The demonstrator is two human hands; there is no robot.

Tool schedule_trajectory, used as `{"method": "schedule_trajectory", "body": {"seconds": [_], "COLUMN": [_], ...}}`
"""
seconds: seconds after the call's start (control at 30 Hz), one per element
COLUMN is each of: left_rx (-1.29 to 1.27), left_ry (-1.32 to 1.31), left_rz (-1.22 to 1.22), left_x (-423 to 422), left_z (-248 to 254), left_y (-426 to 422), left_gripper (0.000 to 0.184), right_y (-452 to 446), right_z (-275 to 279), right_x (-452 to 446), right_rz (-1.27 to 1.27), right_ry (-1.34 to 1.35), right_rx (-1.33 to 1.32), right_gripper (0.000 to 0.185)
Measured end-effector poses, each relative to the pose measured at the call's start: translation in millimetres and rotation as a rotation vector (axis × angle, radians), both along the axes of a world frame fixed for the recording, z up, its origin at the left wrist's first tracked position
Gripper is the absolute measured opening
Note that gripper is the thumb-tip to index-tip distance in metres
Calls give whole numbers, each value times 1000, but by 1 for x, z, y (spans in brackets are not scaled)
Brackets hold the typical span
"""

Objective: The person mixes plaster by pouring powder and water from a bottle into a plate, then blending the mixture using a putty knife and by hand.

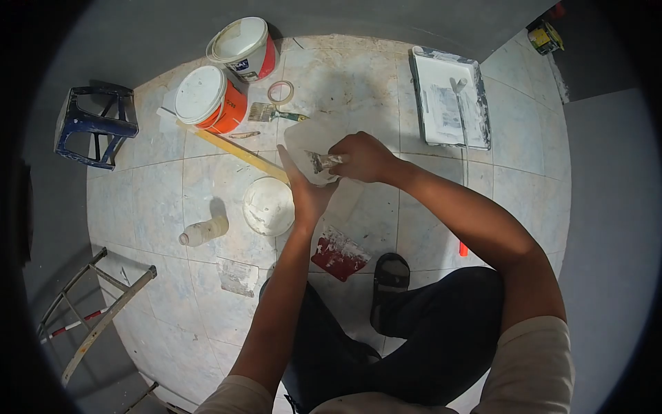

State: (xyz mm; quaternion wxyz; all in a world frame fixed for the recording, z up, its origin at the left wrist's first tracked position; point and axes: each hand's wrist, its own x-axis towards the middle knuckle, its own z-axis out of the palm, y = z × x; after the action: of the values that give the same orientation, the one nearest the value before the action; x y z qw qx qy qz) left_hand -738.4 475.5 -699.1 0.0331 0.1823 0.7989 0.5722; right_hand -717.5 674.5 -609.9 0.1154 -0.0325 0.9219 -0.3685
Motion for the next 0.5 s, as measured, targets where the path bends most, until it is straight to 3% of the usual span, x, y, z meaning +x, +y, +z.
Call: {"method": "schedule_trajectory", "body": {"seconds": [0.2,0.5], "left_rx": [4,100], "left_ry": [-6,-167], "left_rz": [-11,-117], "left_x": [-5,-9], "left_z": [-2,10], "left_y": [-4,-15], "left_gripper": [140,129], "right_y": [16,44], "right_z": [-7,-17], "right_x": [12,23], "right_rz": [-98,-251], "right_ry": [-66,-121], "right_rx": [-249,-372], "right_gripper": [41,42]}}
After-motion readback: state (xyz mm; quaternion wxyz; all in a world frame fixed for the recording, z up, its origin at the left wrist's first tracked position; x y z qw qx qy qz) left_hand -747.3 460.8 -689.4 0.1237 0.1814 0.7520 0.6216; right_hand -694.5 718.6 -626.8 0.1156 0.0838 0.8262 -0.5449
